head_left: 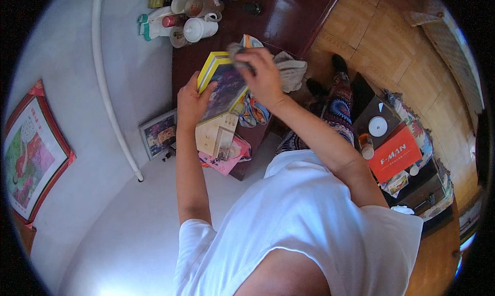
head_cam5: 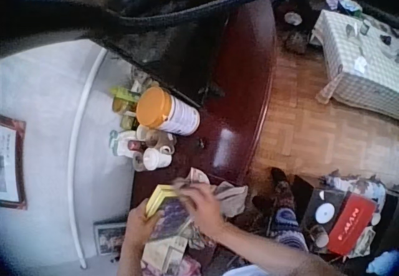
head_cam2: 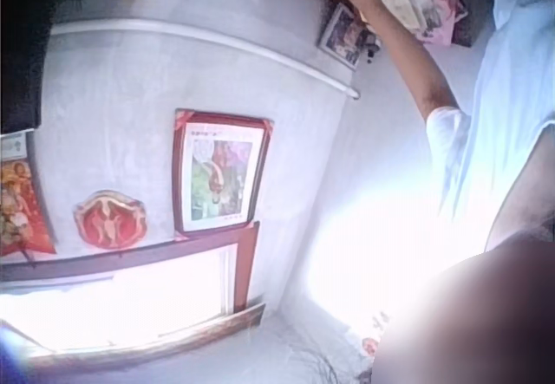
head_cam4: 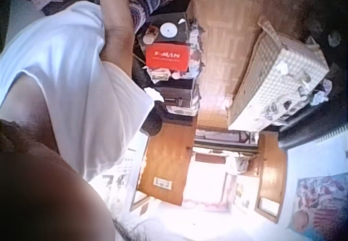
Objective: The person wipes the back and front of a yellow picture frame with a cloth. They rotate the frame to clean all sides and the glass surface, then place it on the table.
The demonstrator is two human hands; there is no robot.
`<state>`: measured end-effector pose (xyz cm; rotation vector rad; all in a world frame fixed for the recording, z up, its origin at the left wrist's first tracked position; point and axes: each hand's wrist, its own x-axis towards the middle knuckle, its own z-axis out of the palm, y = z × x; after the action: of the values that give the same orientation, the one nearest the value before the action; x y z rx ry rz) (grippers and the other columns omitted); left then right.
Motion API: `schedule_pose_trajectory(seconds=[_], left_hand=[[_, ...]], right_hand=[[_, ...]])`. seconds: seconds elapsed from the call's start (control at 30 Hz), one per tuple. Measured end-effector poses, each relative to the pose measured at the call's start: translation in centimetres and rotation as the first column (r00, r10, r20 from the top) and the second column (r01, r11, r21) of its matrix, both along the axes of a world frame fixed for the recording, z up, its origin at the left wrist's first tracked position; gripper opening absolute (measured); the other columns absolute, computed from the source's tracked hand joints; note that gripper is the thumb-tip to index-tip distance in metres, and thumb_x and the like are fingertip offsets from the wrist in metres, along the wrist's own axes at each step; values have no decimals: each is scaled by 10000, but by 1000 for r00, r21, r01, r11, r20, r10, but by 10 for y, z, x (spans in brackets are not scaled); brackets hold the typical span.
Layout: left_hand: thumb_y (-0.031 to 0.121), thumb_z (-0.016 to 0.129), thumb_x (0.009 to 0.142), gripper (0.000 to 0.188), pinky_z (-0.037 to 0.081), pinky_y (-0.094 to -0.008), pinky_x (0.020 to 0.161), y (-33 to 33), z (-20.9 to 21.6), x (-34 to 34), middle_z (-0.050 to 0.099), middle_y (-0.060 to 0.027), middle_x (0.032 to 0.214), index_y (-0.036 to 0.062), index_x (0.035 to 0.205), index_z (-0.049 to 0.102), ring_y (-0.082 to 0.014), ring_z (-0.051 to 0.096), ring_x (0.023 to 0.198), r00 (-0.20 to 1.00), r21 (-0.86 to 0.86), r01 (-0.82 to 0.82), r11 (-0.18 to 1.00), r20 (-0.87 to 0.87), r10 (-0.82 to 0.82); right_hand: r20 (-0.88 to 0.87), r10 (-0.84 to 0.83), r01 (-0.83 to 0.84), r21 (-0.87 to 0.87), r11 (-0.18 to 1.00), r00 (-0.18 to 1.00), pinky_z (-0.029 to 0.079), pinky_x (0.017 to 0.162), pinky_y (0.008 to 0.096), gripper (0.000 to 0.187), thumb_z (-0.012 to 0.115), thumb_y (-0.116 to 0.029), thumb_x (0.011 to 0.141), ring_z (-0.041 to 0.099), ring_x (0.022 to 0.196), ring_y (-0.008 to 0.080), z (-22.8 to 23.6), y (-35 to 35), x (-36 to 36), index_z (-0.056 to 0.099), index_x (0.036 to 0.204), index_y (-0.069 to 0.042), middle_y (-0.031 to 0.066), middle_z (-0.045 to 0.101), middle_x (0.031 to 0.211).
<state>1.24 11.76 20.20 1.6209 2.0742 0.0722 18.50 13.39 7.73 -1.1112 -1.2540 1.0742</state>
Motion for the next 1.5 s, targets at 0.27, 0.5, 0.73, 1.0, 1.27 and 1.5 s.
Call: schedule_pose_trajectory(seconds=[0.27, 0.5, 0.73, 1.0, 1.27, 1.5], left_hand=[[275, 740, 919, 379, 524, -387, 698, 4, 2, -5, 688, -211, 852, 3, 1162, 637, -367, 697, 781, 999, -3, -14, 1000, 42, 14], [264, 735, 925, 358, 521, -373, 695, -2, -6, -12, 686, -189, 839, 7, 1154, 635, -305, 686, 744, 997, 48, -21, 999, 75, 18], [247, 725, 932, 336, 511, -351, 736, 6, 0, -10, 685, -153, 867, 11, 1154, 638, -220, 650, 768, 989, 36, -82, 996, 128, 77], [246, 732, 928, 350, 512, -336, 790, 6, -11, -27, 702, -151, 923, 6, 1164, 635, -211, 653, 820, 988, 36, -104, 994, 121, 99], [207, 728, 940, 331, 510, -314, 824, 6, -16, -40, 712, -98, 969, 10, 1189, 637, -152, 639, 871, 954, -39, -199, 979, 221, 202], [193, 722, 952, 314, 498, -286, 837, 15, -8, -40, 697, -33, 983, 2, 1187, 638, -108, 604, 879, 908, -137, -250, 959, 311, 281]], right_hand=[[157, 105, -112, 37, 993, 982, 555, 828, 390, 305, 770, 15, 756, 656, 1010, 312, -38, 4, -4, 685, 1013, -126, 86, 612, 1122], [76, 156, -161, 63, 985, 985, 558, 829, 373, 319, 780, -24, 776, 667, 1023, 292, -10, 14, -4, 686, 1052, -153, 68, 639, 1102], [210, 209, -239, 129, 962, 955, 559, 869, 371, 334, 765, -46, 796, 665, 1048, 263, -25, 35, -4, 714, 1085, -206, 42, 661, 1111], [186, 291, -278, -97, 956, 938, 541, 861, 384, 256, 750, -47, 850, 659, 1042, 293, -34, 25, 3, 691, 1078, -146, 53, 653, 1095], [473, 316, -342, -31, 939, 823, 565, 870, 393, 314, 731, -30, 791, 640, 1083, 275, -66, 20, 6, 671, 1041, -209, 15, 630, 1127], [689, 434, -402, -222, 888, 580, 566, 915, 416, 289, 691, -110, 875, 599, 1163, 291, -79, 24, 30, 652, 1143, -212, 58, 603, 1224]])
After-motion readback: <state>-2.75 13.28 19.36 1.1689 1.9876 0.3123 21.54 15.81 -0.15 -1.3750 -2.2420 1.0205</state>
